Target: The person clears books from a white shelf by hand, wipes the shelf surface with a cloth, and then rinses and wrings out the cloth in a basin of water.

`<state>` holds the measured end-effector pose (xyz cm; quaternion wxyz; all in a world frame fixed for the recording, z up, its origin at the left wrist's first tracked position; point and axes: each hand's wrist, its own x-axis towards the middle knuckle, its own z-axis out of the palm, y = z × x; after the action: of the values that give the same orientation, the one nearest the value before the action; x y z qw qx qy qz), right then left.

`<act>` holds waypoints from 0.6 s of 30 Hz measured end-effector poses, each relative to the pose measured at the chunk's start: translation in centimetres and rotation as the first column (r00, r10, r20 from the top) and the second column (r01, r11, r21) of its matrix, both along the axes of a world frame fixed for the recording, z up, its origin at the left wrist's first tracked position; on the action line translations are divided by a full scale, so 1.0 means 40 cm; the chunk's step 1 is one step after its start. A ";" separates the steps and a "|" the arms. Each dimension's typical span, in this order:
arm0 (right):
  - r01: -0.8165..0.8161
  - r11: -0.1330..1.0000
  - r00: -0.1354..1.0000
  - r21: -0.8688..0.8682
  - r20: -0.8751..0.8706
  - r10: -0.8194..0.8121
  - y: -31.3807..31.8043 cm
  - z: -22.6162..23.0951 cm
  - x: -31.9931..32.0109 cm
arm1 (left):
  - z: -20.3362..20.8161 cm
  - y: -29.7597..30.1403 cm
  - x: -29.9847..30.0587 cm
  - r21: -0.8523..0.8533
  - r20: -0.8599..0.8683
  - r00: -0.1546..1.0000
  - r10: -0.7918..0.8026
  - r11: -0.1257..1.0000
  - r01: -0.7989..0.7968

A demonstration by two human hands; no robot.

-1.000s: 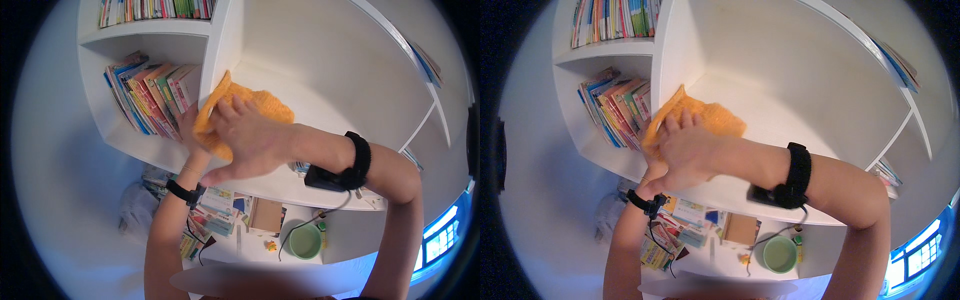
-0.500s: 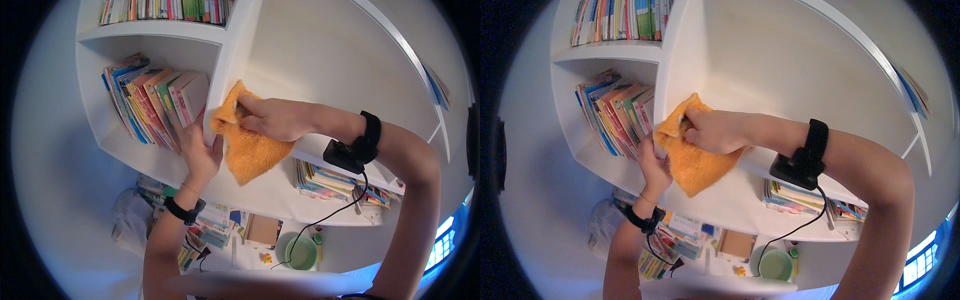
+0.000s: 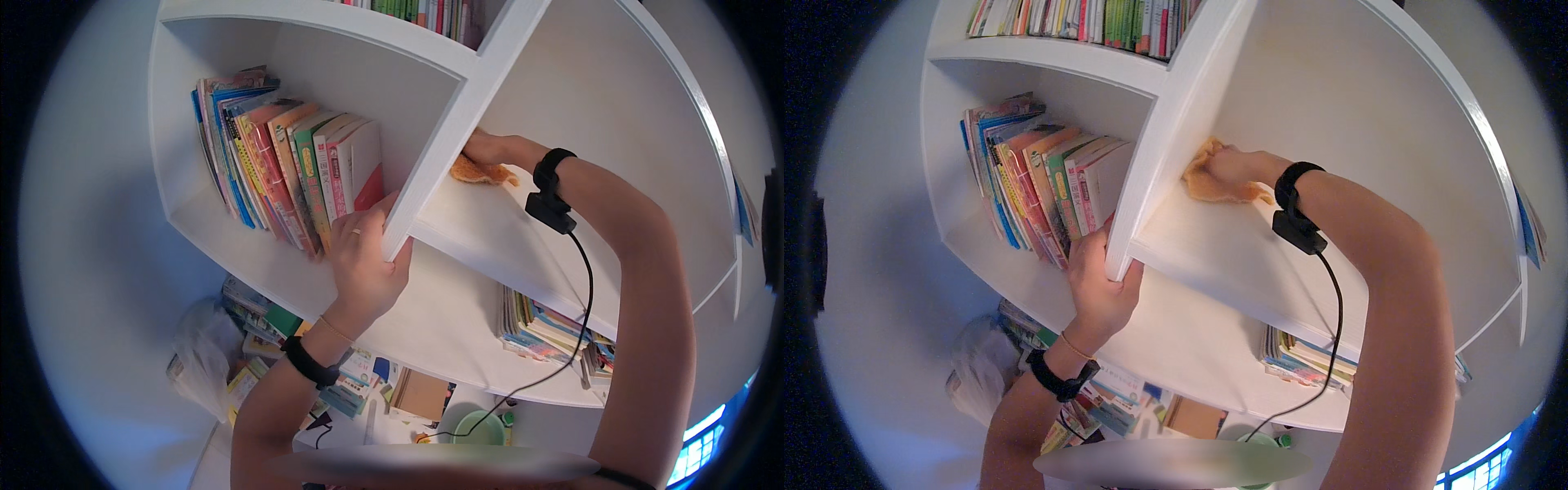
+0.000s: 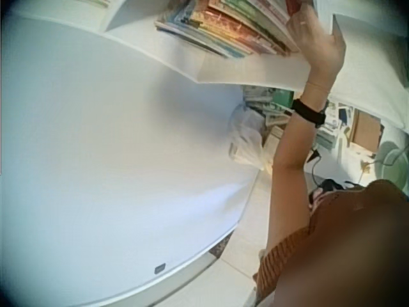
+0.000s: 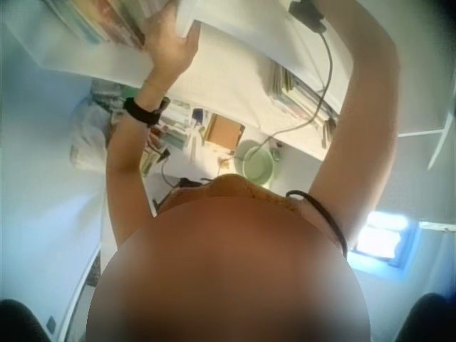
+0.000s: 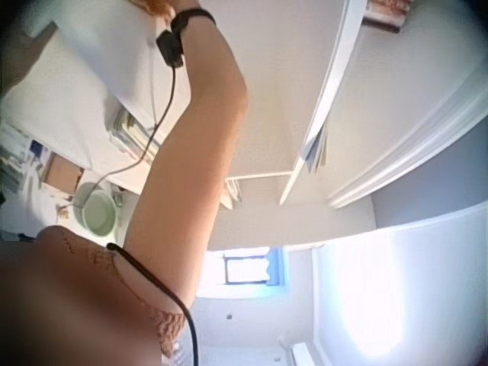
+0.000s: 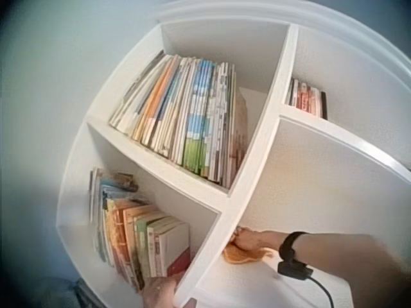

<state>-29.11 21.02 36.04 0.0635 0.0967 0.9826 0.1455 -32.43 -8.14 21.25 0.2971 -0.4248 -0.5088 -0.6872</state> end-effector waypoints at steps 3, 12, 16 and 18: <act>0.093 0.944 0.995 -0.317 0.049 -0.082 -0.018 0.022 -0.043 | -0.004 -0.011 -0.015 0.036 -0.050 0.998 0.026 0.999 -0.024; -0.138 0.939 0.988 -0.316 -0.108 0.109 -0.487 0.073 0.114 | -0.009 -0.013 -0.022 -0.030 -0.001 0.999 0.042 0.999 -0.042; -0.166 0.969 0.978 -0.181 -0.153 0.139 -0.547 0.048 0.223 | -0.002 -0.004 0.008 -0.061 0.064 0.997 0.039 0.997 -0.035; -0.221 0.956 0.963 -0.195 -0.201 0.181 -0.554 0.042 0.261 | 0.000 -0.004 0.013 -0.087 0.087 0.996 0.036 0.996 -0.028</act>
<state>-18.65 -1.13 37.73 -0.0311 0.0013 0.9989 0.0342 -31.91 -8.29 21.23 0.2666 -0.3981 -0.5574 -0.6780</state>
